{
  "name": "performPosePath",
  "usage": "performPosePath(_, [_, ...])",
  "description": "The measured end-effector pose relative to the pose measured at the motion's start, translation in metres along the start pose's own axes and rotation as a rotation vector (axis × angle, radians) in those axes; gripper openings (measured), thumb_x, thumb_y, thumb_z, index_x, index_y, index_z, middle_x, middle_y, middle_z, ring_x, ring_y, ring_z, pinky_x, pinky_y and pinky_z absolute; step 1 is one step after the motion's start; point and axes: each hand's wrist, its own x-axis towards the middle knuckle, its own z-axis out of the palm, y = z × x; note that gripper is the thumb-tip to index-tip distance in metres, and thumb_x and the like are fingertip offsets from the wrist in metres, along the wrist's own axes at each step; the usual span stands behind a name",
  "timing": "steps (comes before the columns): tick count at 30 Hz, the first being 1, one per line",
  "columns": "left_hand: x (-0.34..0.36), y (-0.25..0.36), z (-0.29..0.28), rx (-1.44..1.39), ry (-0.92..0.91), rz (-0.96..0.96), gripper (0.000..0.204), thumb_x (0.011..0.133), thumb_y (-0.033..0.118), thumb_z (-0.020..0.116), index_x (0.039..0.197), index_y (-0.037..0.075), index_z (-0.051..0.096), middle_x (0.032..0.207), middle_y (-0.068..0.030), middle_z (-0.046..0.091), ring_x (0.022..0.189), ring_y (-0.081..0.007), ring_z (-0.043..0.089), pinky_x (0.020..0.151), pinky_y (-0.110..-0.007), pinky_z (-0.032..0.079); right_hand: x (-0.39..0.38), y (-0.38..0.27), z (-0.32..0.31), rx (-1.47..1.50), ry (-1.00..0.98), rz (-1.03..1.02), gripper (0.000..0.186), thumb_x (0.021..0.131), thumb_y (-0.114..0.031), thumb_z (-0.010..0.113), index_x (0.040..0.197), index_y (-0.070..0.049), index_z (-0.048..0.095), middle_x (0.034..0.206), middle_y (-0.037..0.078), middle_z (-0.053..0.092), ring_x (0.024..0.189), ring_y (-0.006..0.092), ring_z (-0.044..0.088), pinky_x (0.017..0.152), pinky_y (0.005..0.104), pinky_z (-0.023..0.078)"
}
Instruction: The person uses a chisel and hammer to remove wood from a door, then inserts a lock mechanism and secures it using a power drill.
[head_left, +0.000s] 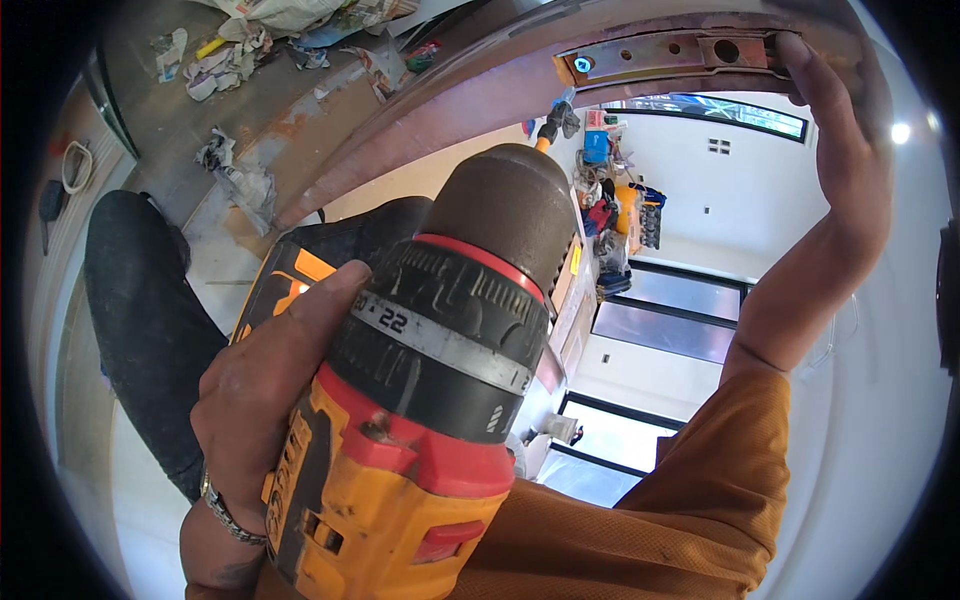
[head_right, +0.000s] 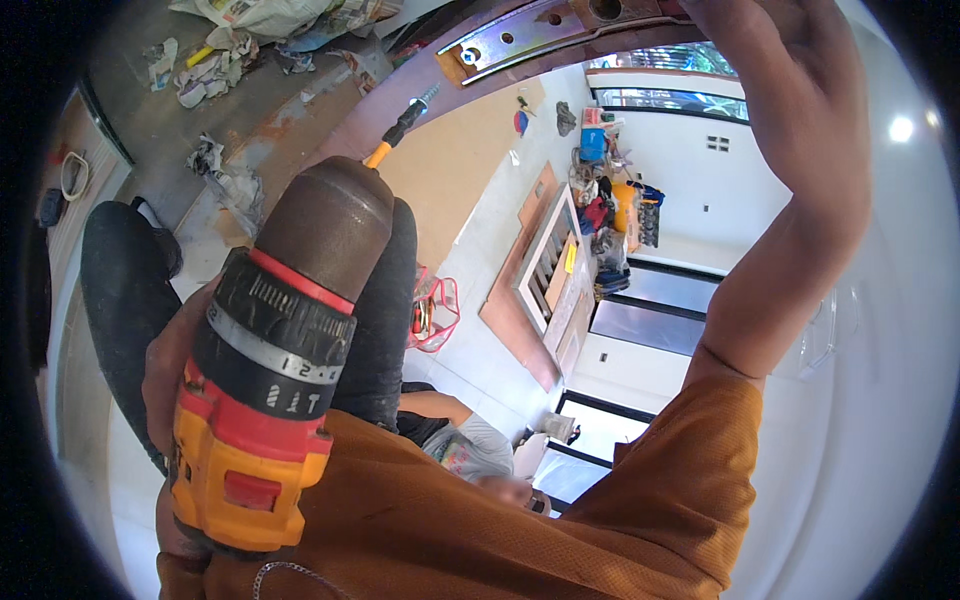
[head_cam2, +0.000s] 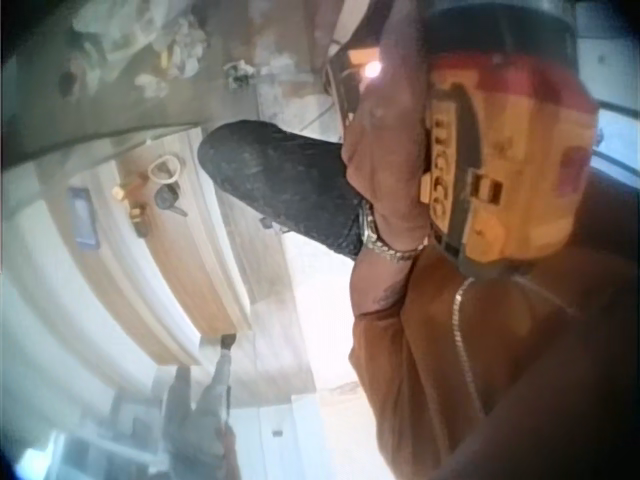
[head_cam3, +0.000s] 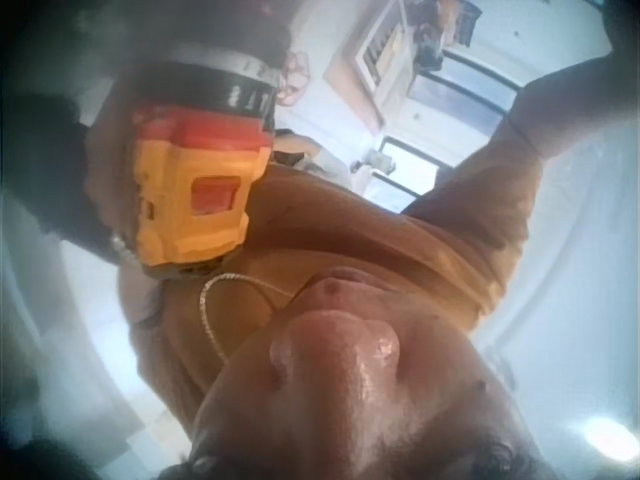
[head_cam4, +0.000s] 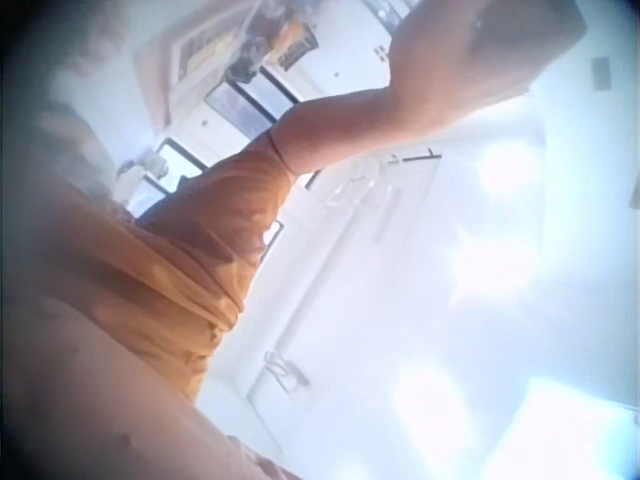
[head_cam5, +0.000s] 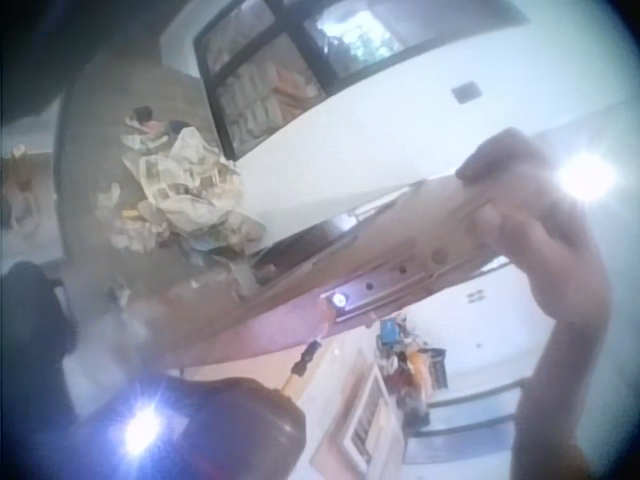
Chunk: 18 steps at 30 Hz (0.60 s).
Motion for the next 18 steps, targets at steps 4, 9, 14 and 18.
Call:
performPosePath(4, [-0.001,-0.004,0.0,0.105,0.039,0.183,0.056,0.08,0.013,0.076,0.133,0.005,0.06,0.11,-0.0142,0.073,0.098,-0.0261,0.073,0.086,-0.033,0.057,-0.002,0.01,-0.003,0.112,-0.009,0.022,0.033,0.088,-0.019,0.065,0.111,0.004,0.059,0.11,0.013,0.057,0.093,0.0192,0.06,0.079,0.0286,0.052])
performPosePath(9, [0.002,0.008,0.003,0.156,0.023,0.219,0.057,0.079,0.013,0.078,0.133,0.006,0.062,0.102,-0.0121,0.074,0.093,-0.0249,0.074,0.082,-0.031,0.057,-0.007,0.019,-0.012,0.294,0.009,0.166,0.034,0.087,-0.018,0.069,0.11,0.005,0.058,0.098,0.013,0.061,0.087,0.0194,0.063,0.074,0.028,0.054])
performPosePath(14, [0.005,0.013,-0.003,0.135,-0.021,0.18,0.056,0.082,0.015,0.077,0.134,0.005,0.06,0.111,-0.0131,0.072,0.103,-0.0244,0.07,0.089,-0.034,0.056,0.0,0.004,-0.005,0.212,0.001,0.076,0.034,0.086,-0.019,0.069,0.109,0.004,0.057,0.095,0.012,0.063,0.083,0.019,0.065,0.07,0.0281,0.055])
performPosePath(18, [0.018,0.026,0.004,-0.149,-0.006,0.005,0.052,0.087,0.017,0.074,0.134,0.001,0.058,0.12,-0.0138,0.069,0.111,-0.0245,0.068,0.096,-0.036,0.055,-0.003,0.02,-0.007,0.438,-0.05,0.066,0.029,0.087,-0.015,0.067,0.107,0.003,0.056,0.093,0.011,0.062,0.08,0.0171,0.065,0.066,0.0263,0.056])
